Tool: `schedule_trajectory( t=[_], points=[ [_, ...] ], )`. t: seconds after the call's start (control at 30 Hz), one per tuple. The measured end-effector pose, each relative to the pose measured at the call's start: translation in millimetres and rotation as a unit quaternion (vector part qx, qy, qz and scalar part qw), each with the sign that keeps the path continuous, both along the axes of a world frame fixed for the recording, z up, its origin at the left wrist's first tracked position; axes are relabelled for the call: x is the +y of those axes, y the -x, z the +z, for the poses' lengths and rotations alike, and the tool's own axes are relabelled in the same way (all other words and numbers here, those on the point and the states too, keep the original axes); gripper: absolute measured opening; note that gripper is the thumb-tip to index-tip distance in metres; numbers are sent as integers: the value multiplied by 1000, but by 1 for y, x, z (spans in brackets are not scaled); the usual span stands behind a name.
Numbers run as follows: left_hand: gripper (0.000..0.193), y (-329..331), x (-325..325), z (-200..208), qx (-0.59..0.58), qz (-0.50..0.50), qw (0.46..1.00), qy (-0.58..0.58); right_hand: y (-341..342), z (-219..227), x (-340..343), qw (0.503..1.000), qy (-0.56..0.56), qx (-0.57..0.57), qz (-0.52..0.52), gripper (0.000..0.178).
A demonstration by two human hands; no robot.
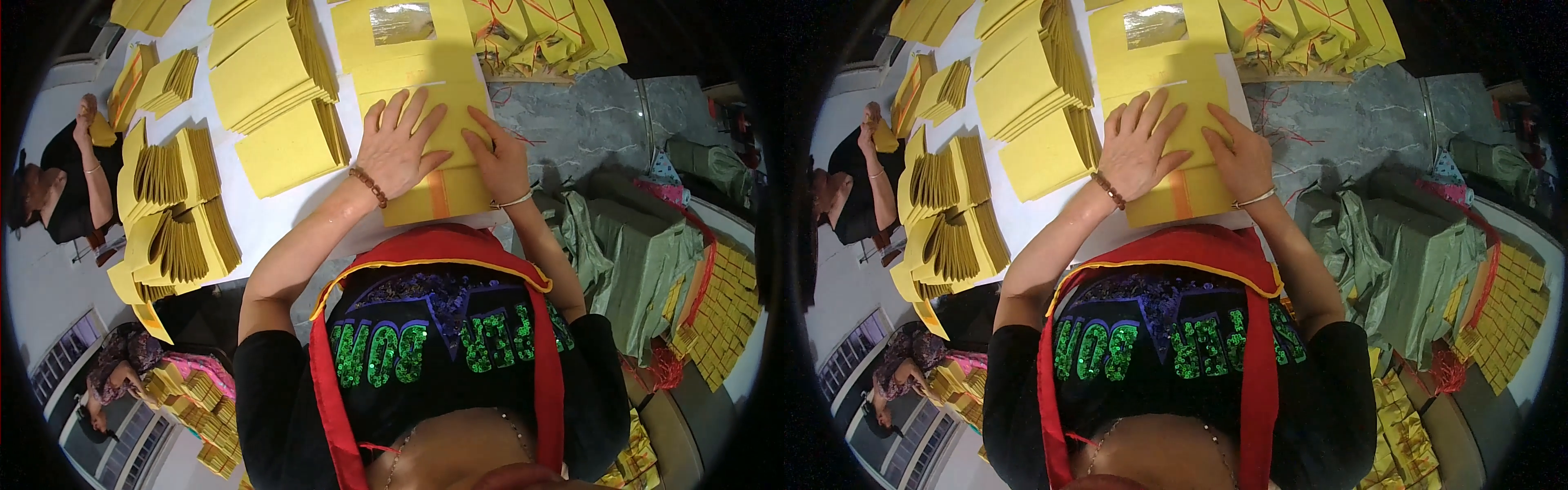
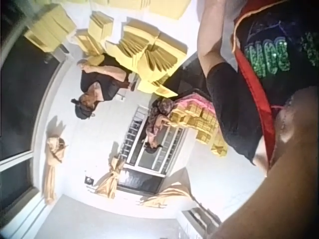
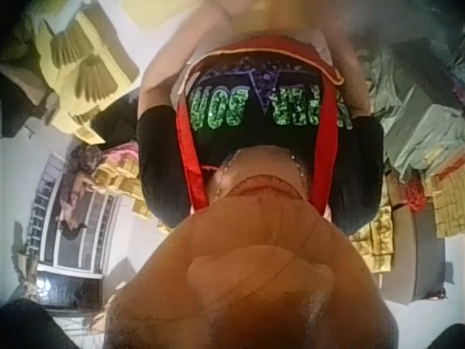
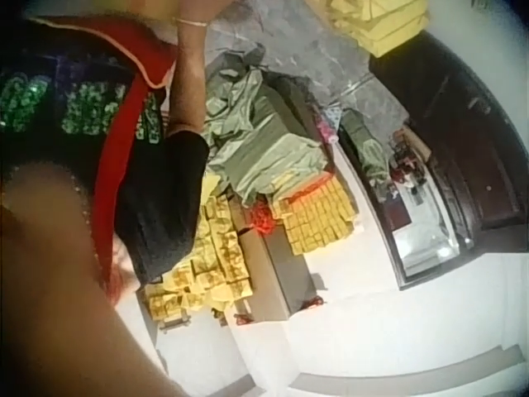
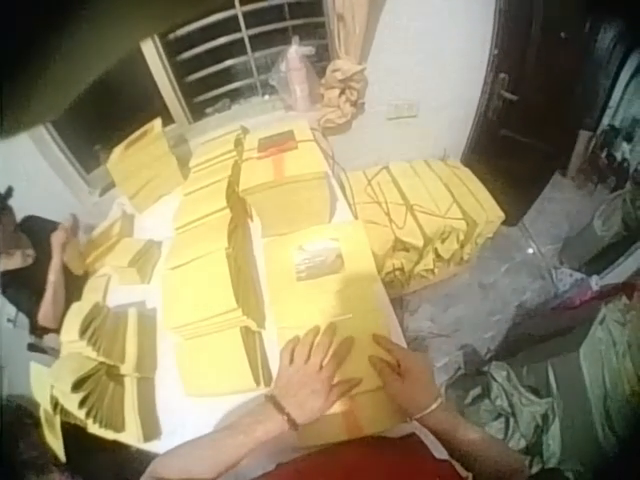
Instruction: Folding sheets of yellow joss paper at a workbench.
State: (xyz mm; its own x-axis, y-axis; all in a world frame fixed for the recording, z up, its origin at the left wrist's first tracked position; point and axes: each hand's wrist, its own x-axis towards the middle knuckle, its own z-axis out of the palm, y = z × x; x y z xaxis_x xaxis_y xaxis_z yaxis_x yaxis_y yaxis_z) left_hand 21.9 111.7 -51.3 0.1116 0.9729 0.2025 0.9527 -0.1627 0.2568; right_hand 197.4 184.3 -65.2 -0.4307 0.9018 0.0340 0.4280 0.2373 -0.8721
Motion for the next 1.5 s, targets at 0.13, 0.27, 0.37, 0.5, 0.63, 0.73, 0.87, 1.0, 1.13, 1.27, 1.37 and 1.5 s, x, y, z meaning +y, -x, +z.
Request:
schedule_trajectory(
  t=[0.13, 0.27, 0.37, 0.5, 0.63, 0.73, 0.87, 1.0, 1.13, 1.27, 1.37, 1.5],
  points=[
    [61, -1, 1, -6, 0, 4, 1000, 11, 2, 29, -13, 951, -211, -226, -8, 49],
    [60, 1, 0, -9, 6, -2, 1000, 9, 8, 29, -23, 887, -336, -269, 167, 56],
    [58, 2, 0, -6, -17, -2, 1000, 11, 9, 6, -27, 894, -300, -277, 185, 59],
    [52, 13, -5, -6, -142, -12, 990, -5, 15, 4, -30, 897, -274, -304, 169, 60],
    [57, 35, -6, -13, -254, -69, 965, -1, 15, 1, -29, 896, -266, -312, 173, 59],
    [66, 24, -13, -1, -70, -108, 992, -1, 12, 0, -29, 897, -266, -312, 168, 58],
    [70, 25, -13, -7, -37, -102, 994, 3, 5, -1, 0, 932, -157, -227, 233, 57],
    [68, 23, -13, -7, -20, -103, 994, -8, 6, -1, 10, 906, -252, -296, 169, 55],
    [66, 21, -10, 0, 46, -126, 991, -3, 7, -6, 11, 913, -246, -287, 156, 54],
    [61, -3, -6, 11, 129, -129, 983, 36, 1, -4, 20, 916, -223, -286, 173, 54],
    [47, -23, -3, -6, 188, -39, 979, -68, -8, -6, 38, 952, -120, -99, 262, 52],
    [45, -18, -3, -11, 141, 6, 988, -66, -3, 18, 30, 977, 94, 116, 152, 51]
  ],
)
